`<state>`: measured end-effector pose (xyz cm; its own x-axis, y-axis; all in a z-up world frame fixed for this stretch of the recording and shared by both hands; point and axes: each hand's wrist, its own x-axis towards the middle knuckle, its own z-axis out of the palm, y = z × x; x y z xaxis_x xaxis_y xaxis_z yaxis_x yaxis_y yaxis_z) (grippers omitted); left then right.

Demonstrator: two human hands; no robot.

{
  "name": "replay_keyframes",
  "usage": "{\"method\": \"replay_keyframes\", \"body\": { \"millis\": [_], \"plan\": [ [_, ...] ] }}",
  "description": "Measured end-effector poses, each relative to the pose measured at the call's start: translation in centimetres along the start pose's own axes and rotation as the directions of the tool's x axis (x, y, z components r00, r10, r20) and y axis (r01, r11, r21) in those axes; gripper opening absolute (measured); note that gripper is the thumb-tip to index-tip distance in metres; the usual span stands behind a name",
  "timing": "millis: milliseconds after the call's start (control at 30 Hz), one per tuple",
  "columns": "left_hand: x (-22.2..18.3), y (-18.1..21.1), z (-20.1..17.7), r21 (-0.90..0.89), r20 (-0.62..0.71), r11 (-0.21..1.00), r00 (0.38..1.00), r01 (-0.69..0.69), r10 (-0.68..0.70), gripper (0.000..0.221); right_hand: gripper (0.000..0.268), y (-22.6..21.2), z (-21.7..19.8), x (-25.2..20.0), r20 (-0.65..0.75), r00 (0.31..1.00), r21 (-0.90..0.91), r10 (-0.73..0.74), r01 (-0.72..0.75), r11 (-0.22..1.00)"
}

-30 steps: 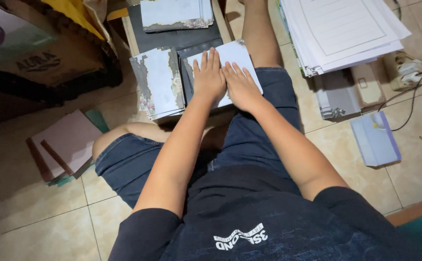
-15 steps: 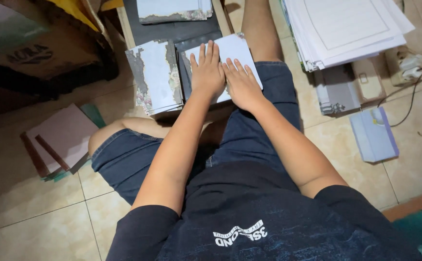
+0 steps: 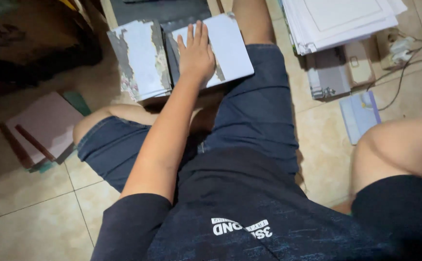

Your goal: A person sitting on the floor is organizing and stacking various sheets of paper.

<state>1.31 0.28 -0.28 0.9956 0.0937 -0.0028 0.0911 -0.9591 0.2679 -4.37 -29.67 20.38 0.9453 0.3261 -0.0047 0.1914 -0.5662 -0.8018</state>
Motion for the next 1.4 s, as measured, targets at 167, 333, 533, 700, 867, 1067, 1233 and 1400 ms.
{"method": "replay_keyframes", "body": {
  "millis": [167, 333, 533, 700, 867, 1067, 1233, 1400],
  "plan": [
    [-0.6, 0.2, 1.0, 0.036, -0.031, 0.999, 1.000, 0.004, -0.003, 0.059, 0.033, 1.0, -0.1, -3.4, -0.016, 1.000, 0.032, -0.003, 0.003, 0.999],
    [0.0, 0.0, -0.4, 0.051, -0.032, 0.999, 0.999, -0.013, 0.015, 0.059, 0.033, 0.0, 0.5, -2.2, -0.084, 0.989, 0.072, -0.119, 0.126, 0.989],
    [-0.2, -0.2, 0.6, 0.008, -0.037, 1.000, 0.999, -0.019, 0.019, 0.061, 0.033, 5.9, -0.6, -2.0, -0.107, 0.976, 0.034, -0.189, 0.194, 0.980],
    [0.6, -0.1, 0.8, 0.087, 0.073, 0.996, 0.997, -0.012, 0.005, 0.063, 0.033, 16.2, -0.9, -4.4, -0.147, 0.957, 0.043, -0.249, 0.257, 0.965],
    [-0.2, -0.2, -0.3, 0.007, 0.002, 1.000, 1.000, -0.010, 0.010, 0.062, 0.034, 17.0, -0.5, -5.8, -0.153, 0.940, 0.047, -0.304, 0.314, 0.948],
    [-0.6, 0.1, 0.5, 0.002, -0.015, 1.000, 1.000, -0.027, 0.027, 0.062, 0.034, 7.2, 0.4, -4.8, -0.159, 0.920, 0.048, -0.359, 0.370, 0.928],
    [-0.4, -0.1, 2.7, 0.029, 0.013, 0.999, 1.000, -0.025, 0.024, 0.063, 0.034, -2.8, 2.1, -4.5, -0.157, 0.908, 0.072, -0.388, 0.402, 0.913],
    [-0.7, 0.2, -0.1, 0.030, 0.022, 0.999, 1.000, -0.012, 0.011, 0.061, 0.034, -5.4, 3.9, -2.4, -0.197, 0.856, 0.095, -0.479, 0.502, 0.859]
  ]
}}
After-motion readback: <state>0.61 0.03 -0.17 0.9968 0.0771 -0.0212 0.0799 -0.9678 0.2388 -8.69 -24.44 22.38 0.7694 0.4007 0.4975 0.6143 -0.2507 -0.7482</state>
